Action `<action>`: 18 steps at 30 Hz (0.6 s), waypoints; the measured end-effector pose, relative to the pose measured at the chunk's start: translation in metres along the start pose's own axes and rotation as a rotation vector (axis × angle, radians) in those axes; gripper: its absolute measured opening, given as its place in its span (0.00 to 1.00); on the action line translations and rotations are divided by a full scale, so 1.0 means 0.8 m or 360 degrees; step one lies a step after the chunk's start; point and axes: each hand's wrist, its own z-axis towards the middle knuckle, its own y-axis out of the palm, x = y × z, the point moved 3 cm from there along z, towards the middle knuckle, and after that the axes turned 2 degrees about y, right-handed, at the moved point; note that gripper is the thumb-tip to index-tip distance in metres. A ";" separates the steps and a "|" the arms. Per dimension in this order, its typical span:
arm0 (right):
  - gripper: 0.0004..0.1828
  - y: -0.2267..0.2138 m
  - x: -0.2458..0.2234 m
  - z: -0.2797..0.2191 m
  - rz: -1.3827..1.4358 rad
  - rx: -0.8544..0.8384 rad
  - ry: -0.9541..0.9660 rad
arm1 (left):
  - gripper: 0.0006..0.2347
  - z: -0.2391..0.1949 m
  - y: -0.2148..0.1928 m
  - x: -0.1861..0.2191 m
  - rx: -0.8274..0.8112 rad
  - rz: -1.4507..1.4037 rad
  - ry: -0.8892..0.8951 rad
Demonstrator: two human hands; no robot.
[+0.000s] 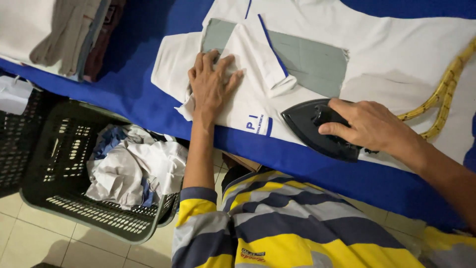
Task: Ironing a white uniform shirt and folding it neatly using a folding board as a template.
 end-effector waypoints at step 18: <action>0.29 0.079 0.253 -0.150 0.0301 0.0527 0.0930 | 0.20 0.001 -0.032 0.023 -0.0096 -0.0036 0.0040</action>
